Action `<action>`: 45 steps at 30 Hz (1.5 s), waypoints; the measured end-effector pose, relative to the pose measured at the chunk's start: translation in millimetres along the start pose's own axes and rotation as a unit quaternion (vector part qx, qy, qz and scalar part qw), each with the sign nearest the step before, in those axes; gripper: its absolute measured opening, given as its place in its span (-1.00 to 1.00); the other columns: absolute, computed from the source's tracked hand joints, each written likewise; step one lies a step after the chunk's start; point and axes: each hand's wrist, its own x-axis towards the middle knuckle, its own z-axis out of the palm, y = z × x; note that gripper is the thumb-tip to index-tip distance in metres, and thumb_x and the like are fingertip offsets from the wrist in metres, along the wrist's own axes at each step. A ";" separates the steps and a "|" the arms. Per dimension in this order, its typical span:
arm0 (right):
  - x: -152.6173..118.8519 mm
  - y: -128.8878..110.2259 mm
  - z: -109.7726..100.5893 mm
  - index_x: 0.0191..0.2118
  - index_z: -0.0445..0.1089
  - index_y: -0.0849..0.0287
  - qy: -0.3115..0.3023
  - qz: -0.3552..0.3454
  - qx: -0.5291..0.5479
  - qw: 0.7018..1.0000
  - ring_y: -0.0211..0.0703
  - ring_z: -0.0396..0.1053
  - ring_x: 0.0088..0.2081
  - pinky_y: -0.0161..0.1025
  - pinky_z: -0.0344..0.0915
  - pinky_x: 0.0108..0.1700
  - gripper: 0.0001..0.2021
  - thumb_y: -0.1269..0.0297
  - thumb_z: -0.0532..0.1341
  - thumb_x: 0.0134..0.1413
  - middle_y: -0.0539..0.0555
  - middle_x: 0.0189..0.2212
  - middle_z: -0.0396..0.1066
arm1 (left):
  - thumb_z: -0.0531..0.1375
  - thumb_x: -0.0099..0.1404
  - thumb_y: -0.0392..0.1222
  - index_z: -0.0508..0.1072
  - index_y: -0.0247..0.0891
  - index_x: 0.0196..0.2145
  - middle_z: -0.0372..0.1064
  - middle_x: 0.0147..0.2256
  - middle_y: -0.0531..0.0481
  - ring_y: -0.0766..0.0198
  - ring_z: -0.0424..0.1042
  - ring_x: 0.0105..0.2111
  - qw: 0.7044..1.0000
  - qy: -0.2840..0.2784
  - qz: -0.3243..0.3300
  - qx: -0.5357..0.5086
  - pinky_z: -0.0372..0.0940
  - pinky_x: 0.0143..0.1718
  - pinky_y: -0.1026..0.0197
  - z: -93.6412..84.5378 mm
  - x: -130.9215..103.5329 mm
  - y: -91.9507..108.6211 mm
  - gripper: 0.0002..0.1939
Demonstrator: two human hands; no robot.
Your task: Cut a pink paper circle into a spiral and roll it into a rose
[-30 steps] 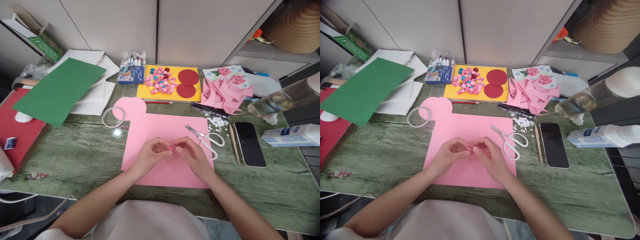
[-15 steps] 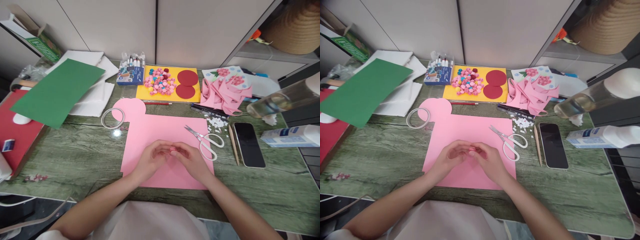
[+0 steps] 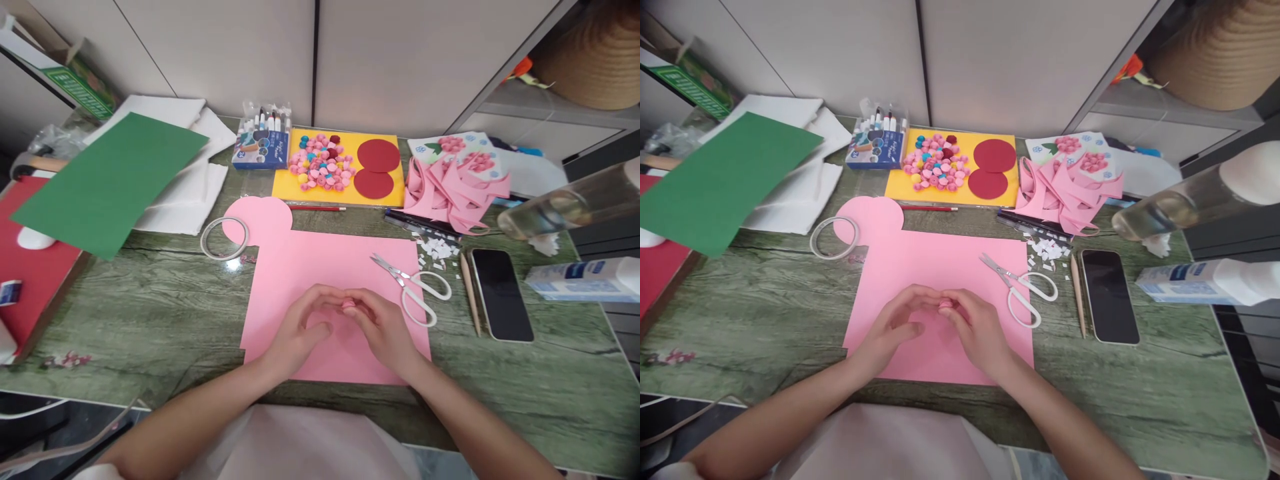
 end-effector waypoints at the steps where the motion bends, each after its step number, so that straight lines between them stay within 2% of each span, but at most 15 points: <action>1: 0.1 -0.2 -0.3 -0.18 0.37 0.07 -0.003 0.003 0.001 1.000 -0.12 0.40 -0.23 -0.21 0.31 -0.20 -0.84 0.27 0.10 0.16 0.06 -0.26 0.45 | 0.07 0.02 -0.48 0.38 -0.25 -0.16 0.39 -0.14 -0.09 0.11 0.33 -0.07 1.000 -0.003 0.000 0.002 0.18 -0.01 0.07 -0.2 0.0 0.2 -0.60; 11: 2.8 0.1 -4.1 -0.17 0.38 0.08 -0.031 0.039 0.043 0.998 -0.13 0.41 -0.22 -0.20 0.31 -0.15 -0.83 0.24 0.12 0.14 0.05 -0.25 0.46 | 0.14 0.07 -0.43 0.37 -0.24 -0.13 0.37 -0.11 -0.10 0.12 0.33 -0.07 1.000 -0.007 -0.009 0.005 0.17 0.00 0.08 -1.1 -0.4 -0.5 -0.63; 15: 6.1 1.0 -7.7 -0.19 0.38 0.09 -0.052 0.059 0.091 0.993 -0.16 0.40 -0.20 -0.24 0.31 -0.13 -0.85 0.25 0.15 0.12 0.02 -0.24 0.45 | 0.15 0.07 -0.43 0.37 -0.22 -0.12 0.37 -0.08 -0.10 0.12 0.34 -0.06 0.995 -0.031 -0.047 -0.088 0.17 0.02 0.06 -5.7 2.9 -7.4 -0.62; 19: 7.0 -1.1 -10.6 -0.17 0.36 0.10 -0.057 0.065 0.133 0.987 -0.19 0.37 -0.17 -0.27 0.30 -0.14 -0.83 0.21 0.14 0.12 0.02 -0.21 0.43 | 0.16 0.09 -0.35 0.37 -0.25 -0.14 0.42 -0.12 -0.13 0.08 0.36 -0.06 0.976 -0.036 -0.073 -0.200 0.13 0.05 -0.01 -7.1 6.2 -10.3 -0.67; 22: 6.9 -3.0 -11.2 -0.16 0.35 0.11 -0.061 0.069 0.146 0.985 -0.19 0.36 -0.15 -0.27 0.28 -0.11 -0.81 0.20 0.14 0.13 0.03 -0.20 0.42 | 0.14 0.10 -0.38 0.39 -0.29 -0.15 0.44 -0.14 -0.15 0.11 0.38 -0.09 0.965 -0.047 -0.096 -0.240 0.12 0.04 0.01 -6.2 7.1 -8.2 -0.69; 30: 8.1 -2.8 -10.2 -0.18 0.35 0.11 -0.070 0.083 0.189 0.976 -0.19 0.36 -0.19 -0.27 0.29 -0.15 -0.81 0.20 0.17 0.09 0.03 -0.23 0.41 | 0.14 0.13 -0.38 0.37 -0.30 -0.14 0.45 -0.16 -0.17 0.08 0.37 -0.08 0.974 -0.037 -0.077 -0.209 0.14 0.01 0.01 -7.1 6.9 -5.3 -0.70; 34: 8.0 -0.6 -8.4 -0.20 0.36 0.12 -0.055 0.072 0.186 0.978 -0.19 0.36 -0.19 -0.27 0.30 -0.16 -0.83 0.22 0.17 0.09 0.03 -0.25 0.41 | 0.18 0.09 -0.36 0.37 -0.28 -0.15 0.45 -0.17 -0.13 0.11 0.39 -0.12 0.964 -0.042 -0.095 -0.243 0.15 0.02 0.00 -5.6 7.1 -5.6 -0.68; 38: 6.7 -0.7 -6.5 -0.20 0.37 0.12 -0.038 0.062 0.172 0.982 -0.22 0.35 -0.21 -0.30 0.31 -0.18 -0.84 0.22 0.17 0.10 0.02 -0.27 0.40 | 0.22 0.08 -0.34 0.38 -0.25 -0.16 0.44 -0.18 -0.10 0.17 0.40 -0.16 0.961 -0.035 -0.119 -0.246 0.22 -0.08 0.09 -5.1 7.5 -6.1 -0.68; 45: 4.4 -1.4 -8.9 -0.11 0.34 0.11 -0.043 0.070 0.143 0.986 -0.21 0.39 -0.22 -0.26 0.30 -0.14 -0.77 0.21 0.17 0.10 0.03 -0.24 0.44 | 0.20 0.15 -0.26 0.39 -0.26 -0.15 0.43 -0.17 -0.11 0.18 0.36 -0.14 0.992 -0.016 -0.071 -0.100 0.16 -0.10 0.17 -5.3 5.8 -2.9 -0.73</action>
